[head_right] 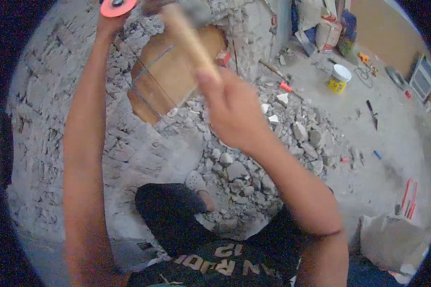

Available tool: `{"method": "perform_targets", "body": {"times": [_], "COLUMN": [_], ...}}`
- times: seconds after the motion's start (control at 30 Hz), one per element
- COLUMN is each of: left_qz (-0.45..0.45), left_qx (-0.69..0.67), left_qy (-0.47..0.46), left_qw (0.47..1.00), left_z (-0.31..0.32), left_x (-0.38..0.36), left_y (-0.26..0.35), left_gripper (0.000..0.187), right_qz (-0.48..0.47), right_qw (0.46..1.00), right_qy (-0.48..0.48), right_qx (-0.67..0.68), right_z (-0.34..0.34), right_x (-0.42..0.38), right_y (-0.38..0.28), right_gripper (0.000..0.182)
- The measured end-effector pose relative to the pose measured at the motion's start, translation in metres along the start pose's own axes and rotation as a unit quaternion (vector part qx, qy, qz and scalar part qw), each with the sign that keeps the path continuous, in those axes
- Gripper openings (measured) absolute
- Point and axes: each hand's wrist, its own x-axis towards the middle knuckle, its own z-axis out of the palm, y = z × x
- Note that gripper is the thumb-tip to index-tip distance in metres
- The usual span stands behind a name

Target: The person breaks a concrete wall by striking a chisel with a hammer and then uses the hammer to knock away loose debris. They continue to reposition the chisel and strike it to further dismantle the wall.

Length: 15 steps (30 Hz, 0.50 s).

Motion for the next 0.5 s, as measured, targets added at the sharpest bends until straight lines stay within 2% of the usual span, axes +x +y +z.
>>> {"method": "perform_targets", "body": {"times": [0.07,0.1,0.13,0.17,0.23,0.3,0.37,0.4,0.47,0.5], "left_qz": [-0.180,-0.267,-0.263,-0.221,-0.128,-0.142,-0.156,-0.152,-0.158,-0.170], "left_qx": [0.041,0.067,0.073,0.064,0.029,0.041,0.063,0.017,-0.129,-0.230], "left_qy": [-0.089,-0.129,-0.137,-0.075,0.045,0.032,0.018,-0.010,-0.038,-0.037], "left_qw": [0.979,0.953,0.952,0.970,0.990,0.988,0.986,0.988,0.978,0.957], "left_z": [-0.017,-0.020,-0.017,-0.014,-0.004,-0.003,-0.002,-0.007,-0.011,-0.024], "left_x": [0.007,0.010,0.006,-0.004,-0.018,-0.019,-0.015,-0.016,-0.006,0.000], "left_y": [0.035,0.045,0.044,0.039,0.030,0.035,0.011,-0.013,-0.018,-0.014], "left_gripper": [0.020,0.018,0.018,0.016,0.030,0.031,0.032,0.035,0.041,0.045], "right_qz": [0.130,0.152,0.175,0.210,0.251,0.329,0.338,0.346,0.390,0.381], "right_qw": [0.988,0.984,0.978,0.969,0.955,0.920,0.914,0.911,0.875,0.870], "right_qy": [-0.002,0.013,0.026,0.042,0.066,0.097,0.129,0.150,0.227,0.234], "right_qx": [0.079,0.093,0.106,0.120,0.145,0.189,0.184,0.167,0.176,0.206], "right_z": [-0.035,-0.055,-0.071,-0.083,-0.097,-0.114,-0.134,-0.139,-0.144,-0.151], "right_x": [-0.030,-0.046,-0.059,-0.067,-0.073,-0.073,-0.082,-0.085,-0.085,-0.088], "right_y": [0.024,0.041,0.058,0.069,0.079,0.076,0.092,0.099,0.094,0.099], "right_gripper": [0.050,0.046,0.042,0.041,0.040,0.046,0.045,0.044,0.042,0.042]}}
